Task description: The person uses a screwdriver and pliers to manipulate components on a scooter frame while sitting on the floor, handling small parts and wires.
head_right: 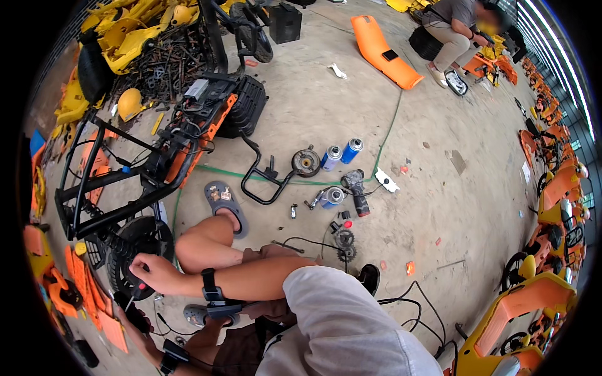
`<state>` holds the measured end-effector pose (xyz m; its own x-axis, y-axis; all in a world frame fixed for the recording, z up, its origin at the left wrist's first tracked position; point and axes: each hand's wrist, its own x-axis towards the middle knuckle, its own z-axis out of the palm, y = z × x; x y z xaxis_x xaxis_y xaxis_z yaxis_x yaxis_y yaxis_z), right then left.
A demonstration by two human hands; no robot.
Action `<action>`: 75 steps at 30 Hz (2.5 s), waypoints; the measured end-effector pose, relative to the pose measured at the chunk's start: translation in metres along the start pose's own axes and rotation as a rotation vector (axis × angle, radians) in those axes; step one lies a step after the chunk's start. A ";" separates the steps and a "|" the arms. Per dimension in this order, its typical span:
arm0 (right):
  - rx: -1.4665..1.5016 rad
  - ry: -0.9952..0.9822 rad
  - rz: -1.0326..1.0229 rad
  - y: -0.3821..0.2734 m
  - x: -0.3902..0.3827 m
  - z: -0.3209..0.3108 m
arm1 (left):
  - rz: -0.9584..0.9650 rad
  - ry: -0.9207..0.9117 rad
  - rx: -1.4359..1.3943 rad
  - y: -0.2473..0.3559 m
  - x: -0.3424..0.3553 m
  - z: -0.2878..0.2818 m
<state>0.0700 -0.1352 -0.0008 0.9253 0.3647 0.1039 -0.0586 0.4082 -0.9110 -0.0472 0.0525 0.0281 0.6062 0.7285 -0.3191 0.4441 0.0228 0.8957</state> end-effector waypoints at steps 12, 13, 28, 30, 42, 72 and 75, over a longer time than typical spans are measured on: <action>-0.114 -0.009 -0.026 0.001 0.000 -0.008 | -0.009 -0.029 0.038 -0.001 0.009 0.005; -0.107 -0.001 -0.034 0.000 0.000 -0.008 | -0.004 -0.030 0.049 -0.001 0.008 0.007; -0.234 0.108 -0.168 -0.012 -0.011 0.004 | 0.010 -0.112 -0.016 -0.008 0.012 0.001; -0.247 0.120 -0.201 -0.043 -0.028 0.004 | 0.016 -0.233 -0.022 -0.008 0.013 -0.003; 0.015 0.153 -0.102 -0.006 -0.049 0.006 | -0.003 -0.002 -0.035 0.004 0.004 0.008; 0.019 0.259 0.063 -0.007 -0.040 0.000 | 0.247 0.181 -0.274 -0.030 0.024 0.004; -0.011 0.358 -0.092 -0.003 -0.032 0.000 | 0.254 -0.089 -0.190 -0.040 0.042 -0.018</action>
<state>0.0409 -0.1478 -0.0008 0.9991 0.0103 0.0408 0.0328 0.4156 -0.9089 -0.0516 0.0941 -0.0156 0.7405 0.6651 -0.0968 0.1454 -0.0180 0.9892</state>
